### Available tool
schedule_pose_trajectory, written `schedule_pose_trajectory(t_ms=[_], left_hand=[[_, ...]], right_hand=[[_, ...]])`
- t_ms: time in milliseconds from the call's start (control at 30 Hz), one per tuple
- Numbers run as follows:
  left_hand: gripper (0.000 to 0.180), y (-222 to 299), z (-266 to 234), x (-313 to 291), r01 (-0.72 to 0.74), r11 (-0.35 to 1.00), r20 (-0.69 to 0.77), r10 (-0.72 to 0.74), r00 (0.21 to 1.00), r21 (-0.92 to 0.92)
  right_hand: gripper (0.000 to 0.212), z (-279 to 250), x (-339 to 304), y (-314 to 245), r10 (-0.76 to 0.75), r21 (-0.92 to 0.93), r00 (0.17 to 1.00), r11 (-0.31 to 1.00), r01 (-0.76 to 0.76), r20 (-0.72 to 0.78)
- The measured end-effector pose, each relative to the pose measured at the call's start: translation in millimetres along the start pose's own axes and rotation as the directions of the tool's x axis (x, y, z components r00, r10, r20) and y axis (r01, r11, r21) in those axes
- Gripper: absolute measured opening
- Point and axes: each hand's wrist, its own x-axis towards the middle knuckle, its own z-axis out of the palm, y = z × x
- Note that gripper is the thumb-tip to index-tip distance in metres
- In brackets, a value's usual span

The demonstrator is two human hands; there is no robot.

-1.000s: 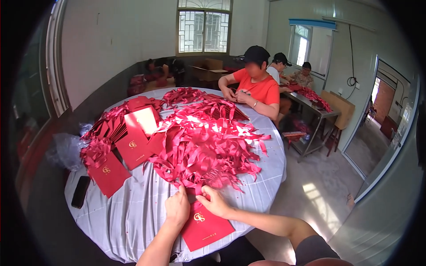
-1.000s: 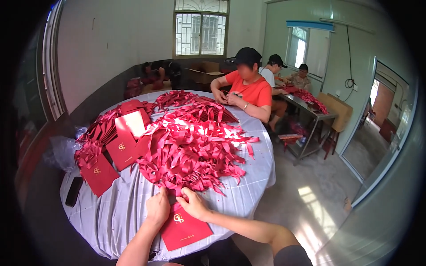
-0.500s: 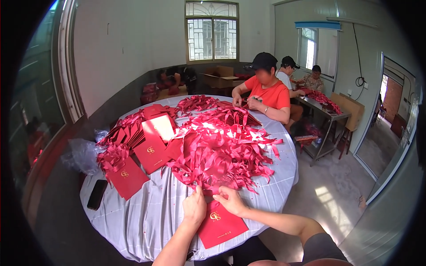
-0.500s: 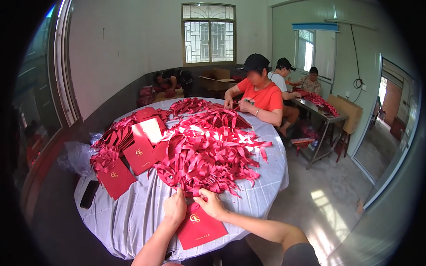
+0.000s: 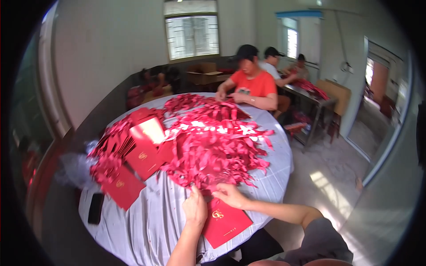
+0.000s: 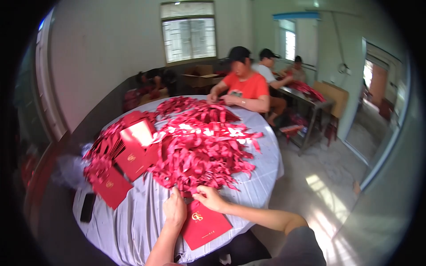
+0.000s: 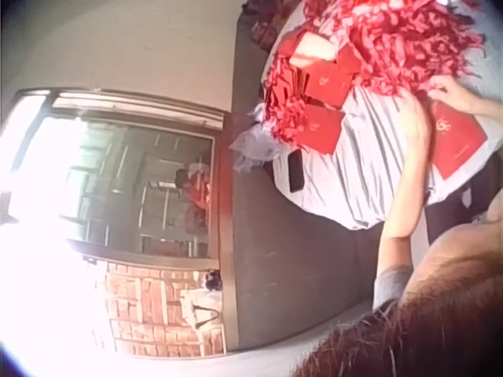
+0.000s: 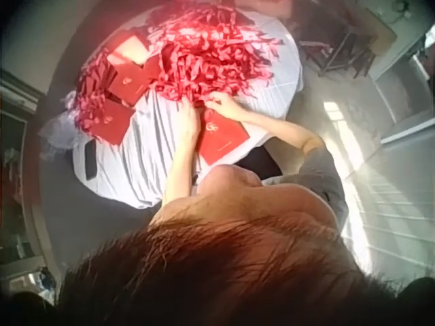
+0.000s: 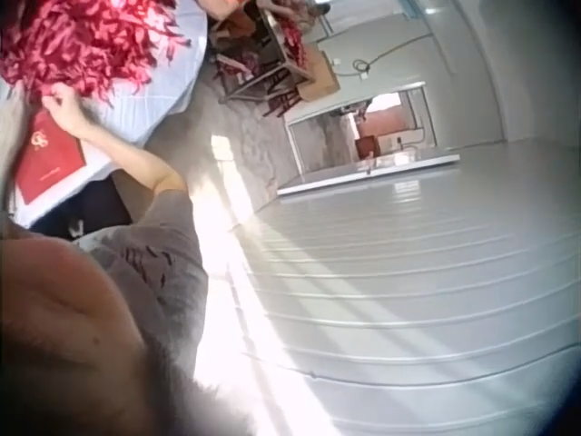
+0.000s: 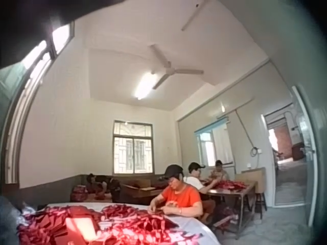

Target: The person attaches ribbon handles to paper gift bags by hand.

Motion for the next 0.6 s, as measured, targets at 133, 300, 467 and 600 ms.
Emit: schedule_pose_trajectory(t_ms=[133,300,467,600], left_hand=[[0.010,-7.5,0.0,-5.2,0.015,0.997,0.051,-0.019,0.999,0.080],[0.028,-17.8,14.3,-7.3,-0.027,0.996,0.113,0.038,0.993,-0.090],[0.028,7.0,-4.3,-2.8,-0.005,0.941,-0.224,-0.075,0.972,-0.337],[0.023,3.3,-1.0,6.1,0.046,0.998,-0.027,-0.047,0.999,-0.037]], right_hand=[[0.024,-18.8,7.7,-44.6,-0.103,-0.832,0.977,0.513,0.213,0.187],[0.014,2.6,24.9,-172.2,-0.454,-0.269,0.877,0.835,0.481,0.157],[0.012,32.1,14.1,-223.0,-0.658,0.552,0.751,0.650,0.522,0.065],[0.016,17.5,4.1,-242.6,-0.483,0.779,0.856,0.603,0.173,0.184]])
